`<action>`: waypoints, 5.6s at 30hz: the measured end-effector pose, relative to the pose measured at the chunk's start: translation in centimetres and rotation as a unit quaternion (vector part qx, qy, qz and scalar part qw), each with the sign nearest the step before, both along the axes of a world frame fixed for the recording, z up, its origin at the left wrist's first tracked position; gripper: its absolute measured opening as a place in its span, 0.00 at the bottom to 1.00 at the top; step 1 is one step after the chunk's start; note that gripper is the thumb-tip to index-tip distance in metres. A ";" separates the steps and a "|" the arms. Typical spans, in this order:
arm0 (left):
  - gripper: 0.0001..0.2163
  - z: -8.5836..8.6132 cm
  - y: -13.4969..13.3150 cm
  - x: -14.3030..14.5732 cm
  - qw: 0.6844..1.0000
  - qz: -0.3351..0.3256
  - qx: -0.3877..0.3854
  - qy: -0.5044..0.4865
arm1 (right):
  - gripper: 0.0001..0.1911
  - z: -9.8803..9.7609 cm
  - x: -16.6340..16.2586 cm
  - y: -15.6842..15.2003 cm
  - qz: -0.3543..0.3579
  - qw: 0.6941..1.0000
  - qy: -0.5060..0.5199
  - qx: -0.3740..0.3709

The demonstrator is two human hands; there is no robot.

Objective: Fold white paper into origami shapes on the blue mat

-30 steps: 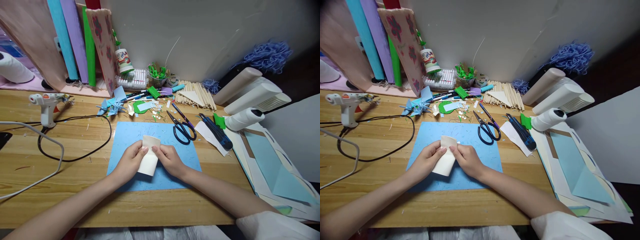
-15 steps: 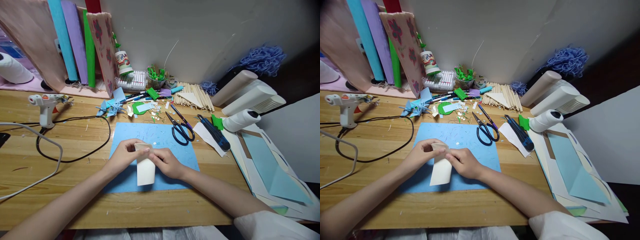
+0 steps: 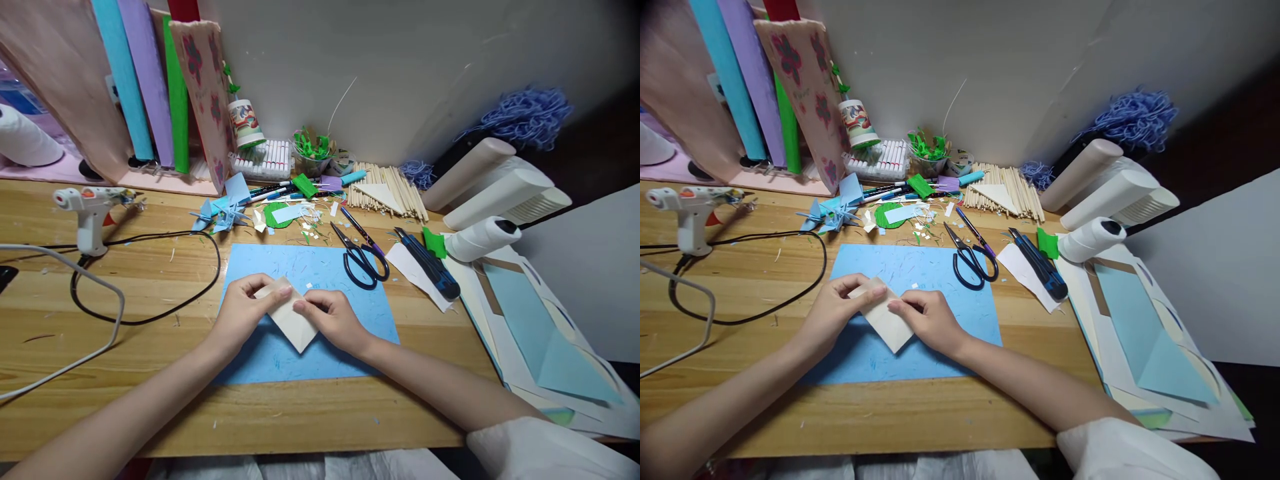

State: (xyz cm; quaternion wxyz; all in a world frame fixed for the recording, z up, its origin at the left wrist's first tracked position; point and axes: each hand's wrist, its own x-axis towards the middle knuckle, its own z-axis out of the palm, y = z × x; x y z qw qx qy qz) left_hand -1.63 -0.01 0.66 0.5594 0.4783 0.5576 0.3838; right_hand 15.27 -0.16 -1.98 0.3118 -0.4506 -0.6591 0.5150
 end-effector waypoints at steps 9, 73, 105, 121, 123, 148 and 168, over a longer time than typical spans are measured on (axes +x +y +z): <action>0.10 0.4 0.0 -0.3 0.982 -0.131 0.066 0.123 | 0.18 0.1 0.2 0.1 0.042 0.997 -0.046 0.043; 0.02 -0.2 2.3 -2.1 0.992 -0.117 -0.009 0.054 | 0.12 -0.2 1.4 2.1 -0.167 0.979 0.113 -0.020; 0.18 -1.0 0.7 -0.8 0.999 0.007 0.035 0.033 | 0.13 0.9 7.2 5.2 -0.160 0.875 -0.417 0.187; 0.15 -0.3 0.7 -2.2 0.966 0.119 0.173 0.150 | 0.18 3.8 0.9 3.0 -0.177 0.981 -0.019 -0.075; 0.14 -0.2 0.7 -2.2 0.973 0.126 0.157 0.112 | 0.24 3.9 -1.9 2.0 -0.085 0.966 0.169 -0.176; 0.15 1.3 0.7 -2.3 0.985 0.126 0.114 0.017 | 0.36 1.3 -6.9 -2.5 0.029 0.955 0.215 -0.201; 0.13 1.4 0.0 -1.7 0.985 0.121 0.118 0.018 | 0.34 0.4 -7.3 -2.9 -0.027 0.945 0.244 -0.214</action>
